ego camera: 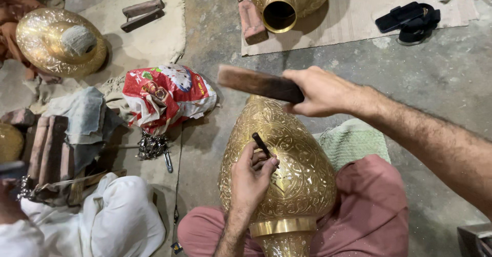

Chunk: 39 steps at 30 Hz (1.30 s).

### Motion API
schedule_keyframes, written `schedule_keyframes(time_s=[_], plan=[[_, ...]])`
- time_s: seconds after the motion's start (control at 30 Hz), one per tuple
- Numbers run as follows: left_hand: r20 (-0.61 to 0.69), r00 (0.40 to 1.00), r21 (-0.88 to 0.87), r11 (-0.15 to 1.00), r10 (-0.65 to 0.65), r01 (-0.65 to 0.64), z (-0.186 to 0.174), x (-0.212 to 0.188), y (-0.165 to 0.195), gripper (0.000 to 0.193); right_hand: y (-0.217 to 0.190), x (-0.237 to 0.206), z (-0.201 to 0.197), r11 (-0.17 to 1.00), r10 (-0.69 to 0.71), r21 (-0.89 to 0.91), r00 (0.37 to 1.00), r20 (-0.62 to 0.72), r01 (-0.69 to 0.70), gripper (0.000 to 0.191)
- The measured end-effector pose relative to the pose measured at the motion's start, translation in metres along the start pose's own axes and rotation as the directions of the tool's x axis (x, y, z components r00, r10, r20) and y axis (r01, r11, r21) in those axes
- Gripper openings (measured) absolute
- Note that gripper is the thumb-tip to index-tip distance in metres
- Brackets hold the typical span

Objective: The person sits on the floor with a large engraved brass vessel on their lap and hammers a punch against its surface using a wooden mallet, repositioning the punch to work different spots of the decorative pattern. A second worker hammers a similar vessel nearby.

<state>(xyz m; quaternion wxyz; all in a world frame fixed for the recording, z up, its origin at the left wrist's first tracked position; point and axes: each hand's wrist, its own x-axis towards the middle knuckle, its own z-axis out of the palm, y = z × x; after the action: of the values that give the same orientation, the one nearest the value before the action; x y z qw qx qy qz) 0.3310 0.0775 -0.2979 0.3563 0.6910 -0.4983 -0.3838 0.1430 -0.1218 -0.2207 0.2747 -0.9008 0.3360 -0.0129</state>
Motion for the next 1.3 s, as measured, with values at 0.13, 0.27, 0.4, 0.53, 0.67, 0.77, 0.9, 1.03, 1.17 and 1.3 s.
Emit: schedule_keyframes(time_s=[0.13,0.27,0.4,0.53,0.67,0.77,0.9,1.03,1.17,1.3], plan=[[0.007,1.0,0.064,0.998,-0.001,0.0,-0.002,0.001,-0.001,0.042,0.001,0.001,-0.001,0.982,0.027,-0.187,0.996,0.089,-0.01,0.02],[0.009,0.999,-0.01,0.999,-0.032,0.032,-0.002,0.001,0.002,0.047,-0.001,-0.001,0.0,0.968,0.04,0.248,0.998,-0.054,-0.025,0.034],[0.032,0.998,0.037,0.997,-0.061,0.06,-0.003,0.003,0.005,0.041,-0.003,-0.003,-0.002,0.962,-0.024,-0.272,1.0,0.018,0.028,0.03],[0.001,1.0,-0.004,1.0,-0.013,0.013,-0.002,0.001,0.004,0.042,-0.003,-0.001,-0.007,0.996,0.052,0.072,0.998,-0.045,-0.048,0.031],[-0.006,1.0,0.015,1.0,0.006,-0.006,-0.001,0.0,0.001,0.036,-0.002,-0.002,-0.005,0.943,0.002,-0.333,0.999,0.046,0.013,0.023],[-0.034,0.999,0.032,0.999,0.014,-0.013,0.001,-0.001,-0.003,0.04,-0.002,-0.003,-0.002,0.984,0.032,0.175,0.993,-0.114,-0.012,0.032],[-0.038,0.999,0.063,0.997,0.037,-0.035,0.003,0.0,-0.01,0.036,-0.001,-0.002,0.0,0.965,-0.047,-0.258,0.999,0.01,0.048,0.024],[-0.045,0.996,0.065,0.995,0.073,-0.07,0.005,0.001,-0.014,0.033,0.0,0.0,0.001,0.978,-0.053,-0.202,0.999,0.006,0.053,0.024],[-0.018,0.998,0.08,0.995,0.064,-0.063,0.002,0.003,-0.012,0.038,-0.002,-0.001,0.003,0.99,-0.034,-0.139,0.999,-0.007,0.032,0.016],[-0.008,0.999,-0.005,0.999,0.051,-0.051,0.002,0.002,-0.008,0.041,-0.005,0.0,0.001,0.999,0.013,-0.05,0.999,-0.046,-0.015,0.021]])
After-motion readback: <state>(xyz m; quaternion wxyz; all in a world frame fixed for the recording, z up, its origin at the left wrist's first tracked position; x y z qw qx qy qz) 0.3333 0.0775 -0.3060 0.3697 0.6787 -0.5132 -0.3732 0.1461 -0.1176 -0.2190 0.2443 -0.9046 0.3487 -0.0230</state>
